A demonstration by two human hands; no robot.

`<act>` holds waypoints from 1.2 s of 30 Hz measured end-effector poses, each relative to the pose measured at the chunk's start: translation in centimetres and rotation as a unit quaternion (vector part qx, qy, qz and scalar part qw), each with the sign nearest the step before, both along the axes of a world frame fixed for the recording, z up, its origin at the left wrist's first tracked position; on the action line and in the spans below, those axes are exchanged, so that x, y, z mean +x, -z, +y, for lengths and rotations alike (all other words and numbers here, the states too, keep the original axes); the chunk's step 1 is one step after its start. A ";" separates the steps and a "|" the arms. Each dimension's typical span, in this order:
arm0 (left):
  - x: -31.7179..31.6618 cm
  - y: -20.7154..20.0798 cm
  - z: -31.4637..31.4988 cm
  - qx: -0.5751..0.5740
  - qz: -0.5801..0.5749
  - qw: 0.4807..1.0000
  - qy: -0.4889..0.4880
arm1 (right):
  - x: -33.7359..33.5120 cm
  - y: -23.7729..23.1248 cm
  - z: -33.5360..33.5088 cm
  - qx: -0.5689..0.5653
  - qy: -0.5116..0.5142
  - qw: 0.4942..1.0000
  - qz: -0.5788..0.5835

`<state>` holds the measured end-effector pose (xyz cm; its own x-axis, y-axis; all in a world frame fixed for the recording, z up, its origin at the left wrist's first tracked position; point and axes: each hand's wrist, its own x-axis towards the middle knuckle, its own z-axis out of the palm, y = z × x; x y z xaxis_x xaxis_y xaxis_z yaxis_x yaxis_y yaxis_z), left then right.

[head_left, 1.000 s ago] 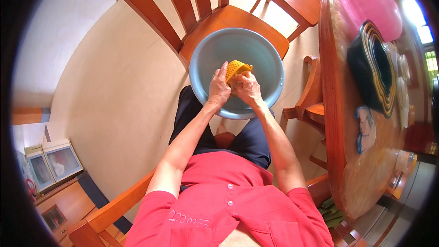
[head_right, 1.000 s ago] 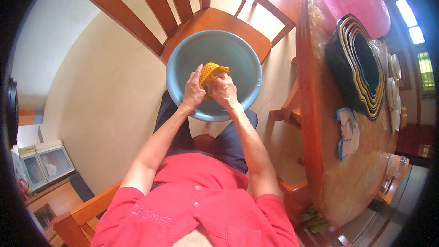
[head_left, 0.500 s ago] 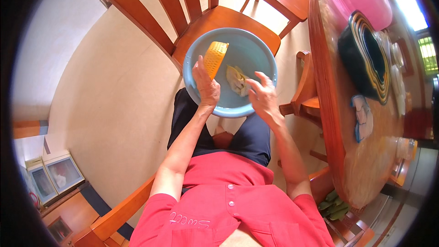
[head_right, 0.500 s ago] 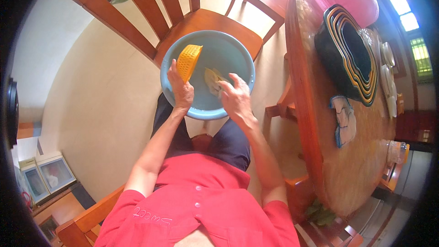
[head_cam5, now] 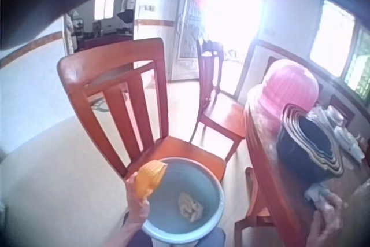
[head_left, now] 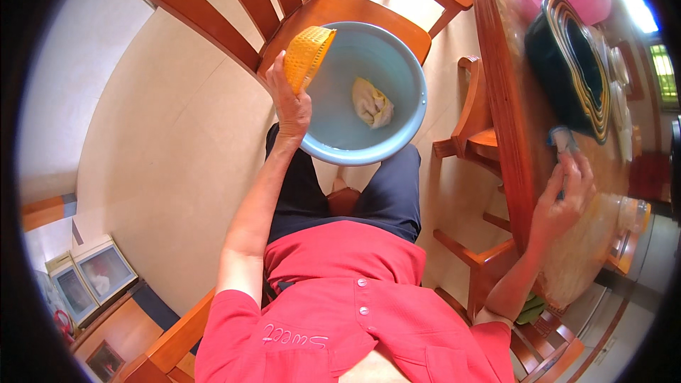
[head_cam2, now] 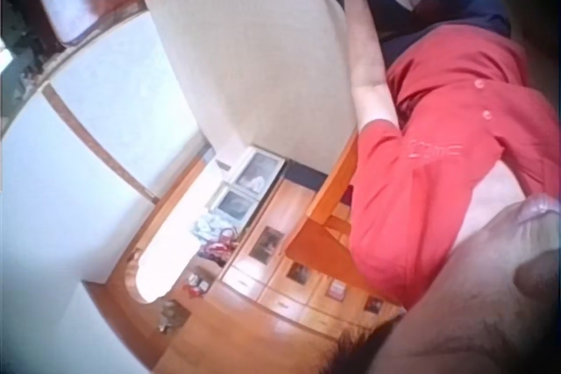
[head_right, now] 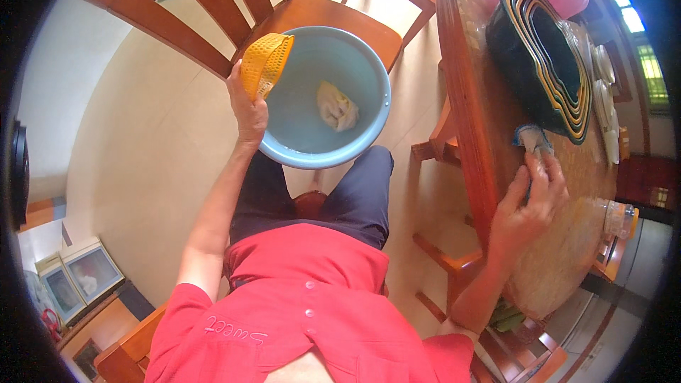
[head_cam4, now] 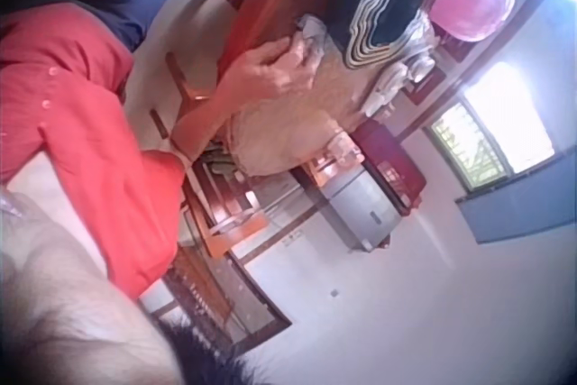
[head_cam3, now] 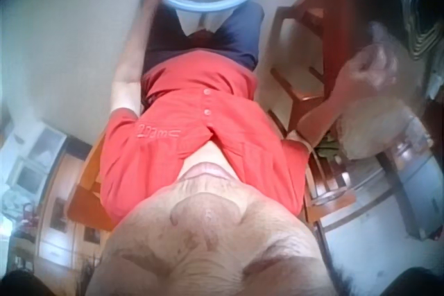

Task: The person washes a dark blue plastic container and a yellow plastic strainer in a light blue basin filled with water while seated. They use a cloth to scrub the items, then move to the kitchen sink to rinse the basin and a pink plastic lid under running water.

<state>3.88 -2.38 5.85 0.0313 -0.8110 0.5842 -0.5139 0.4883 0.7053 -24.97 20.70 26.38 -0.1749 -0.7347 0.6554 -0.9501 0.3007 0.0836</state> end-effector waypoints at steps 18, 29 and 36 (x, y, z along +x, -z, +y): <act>-1.2 1.2 2.6 0.424 0.416 0.789 0.156 | 5.0 2.8 -4.3 -0.019 -0.085 0.964 -0.252; -3.0 -0.8 5.1 0.369 0.405 0.802 0.239 | 14.1 19.3 -15.9 0.136 -0.280 0.864 -0.396; -2.7 0.6 4.7 0.407 0.403 0.792 0.210 | 15.1 19.3 -16.1 0.109 -0.402 0.790 -0.451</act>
<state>1.22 2.35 5.23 -0.2449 -0.9463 -0.2109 0.3513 -0.2894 0.8904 -9.87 4.64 7.08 0.0816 -0.9238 0.3741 -0.5297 -0.3581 -0.7689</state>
